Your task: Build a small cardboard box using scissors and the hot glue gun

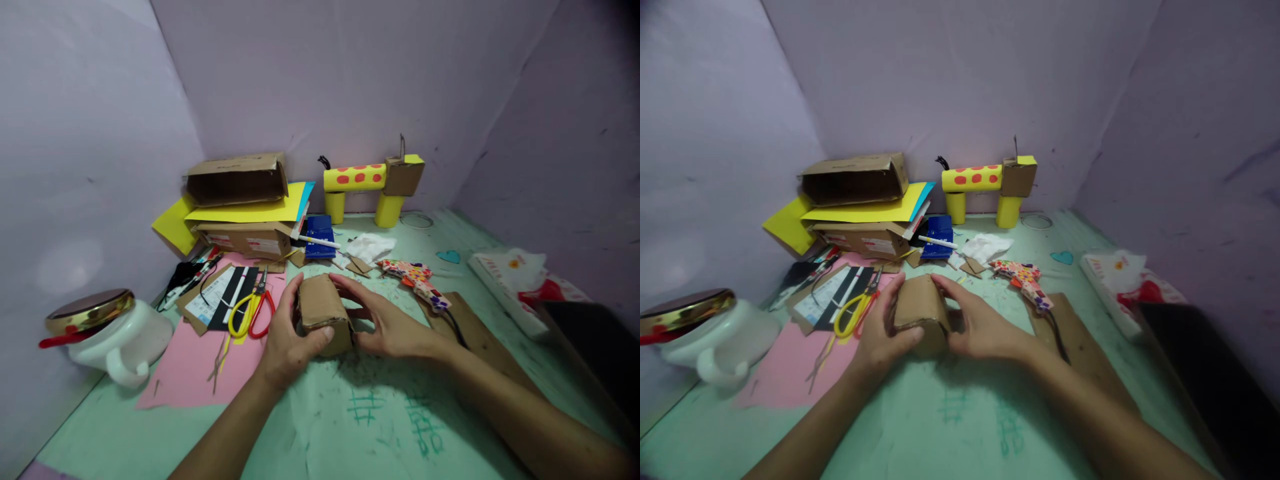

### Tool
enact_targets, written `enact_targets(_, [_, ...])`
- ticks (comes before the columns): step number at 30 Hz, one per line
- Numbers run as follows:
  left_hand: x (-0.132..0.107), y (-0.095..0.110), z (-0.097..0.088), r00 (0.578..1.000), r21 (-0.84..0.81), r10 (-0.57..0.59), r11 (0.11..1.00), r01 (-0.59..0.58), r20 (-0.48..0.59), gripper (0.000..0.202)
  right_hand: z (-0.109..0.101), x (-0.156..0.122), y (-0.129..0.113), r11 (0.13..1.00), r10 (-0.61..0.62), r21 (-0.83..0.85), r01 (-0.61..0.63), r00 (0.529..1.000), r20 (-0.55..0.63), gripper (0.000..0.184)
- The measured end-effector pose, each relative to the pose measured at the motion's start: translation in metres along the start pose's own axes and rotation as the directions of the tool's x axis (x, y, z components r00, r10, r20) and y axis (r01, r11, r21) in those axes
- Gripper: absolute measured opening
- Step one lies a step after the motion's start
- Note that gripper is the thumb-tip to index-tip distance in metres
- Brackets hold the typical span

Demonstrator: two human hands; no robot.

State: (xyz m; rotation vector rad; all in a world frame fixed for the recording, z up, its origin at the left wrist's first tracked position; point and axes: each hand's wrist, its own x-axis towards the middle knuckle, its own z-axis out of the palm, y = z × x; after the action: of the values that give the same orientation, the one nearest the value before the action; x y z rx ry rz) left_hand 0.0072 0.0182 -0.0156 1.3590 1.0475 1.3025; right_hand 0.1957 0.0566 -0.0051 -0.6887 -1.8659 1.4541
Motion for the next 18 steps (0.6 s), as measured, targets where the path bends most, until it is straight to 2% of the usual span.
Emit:
enact_targets(4, [0.002, 0.001, 0.003, 0.999, -0.015, -0.023, 1.0, 0.022, -0.026, 0.092, -0.007, 0.001, 0.003, 0.977, 0.066, 0.202, -0.069, 0.998, 0.025, 0.084])
enact_targets(7, [0.008, 0.005, 0.0, 0.991, -0.182, -0.06, 0.983, 0.037, -0.119, 0.086, -0.015, 0.003, -0.001, 0.951, 0.154, 0.291, -0.106, 0.977, -0.15, 0.071])
enact_targets(9, [0.013, 0.01, -0.005, 0.968, -0.378, -0.16, 0.922, 0.077, -0.192, 0.075, -0.02, 0.005, -0.007, 0.917, 0.198, 0.39, -0.08, 0.942, -0.272, 0.056])
enact_targets(12, [0.02, 0.018, -0.014, 0.902, -0.622, -0.352, 0.773, 0.129, -0.25, 0.052, -0.025, 0.007, -0.015, 0.84, 0.244, 0.542, -0.02, 0.906, -0.346, 0.033])
enact_targets(15, [0.024, 0.024, -0.019, 0.849, -0.722, -0.46, 0.676, 0.146, -0.259, 0.039, -0.026, 0.008, -0.019, 0.796, 0.292, 0.605, -0.004, 0.878, -0.379, 0.017])
enact_targets(18, [0.024, 0.026, -0.021, 0.84, -0.749, -0.508, 0.628, 0.211, -0.189, 0.041, -0.025, 0.008, -0.019, 0.797, 0.332, 0.603, -0.018, 0.848, -0.413, 0.015])
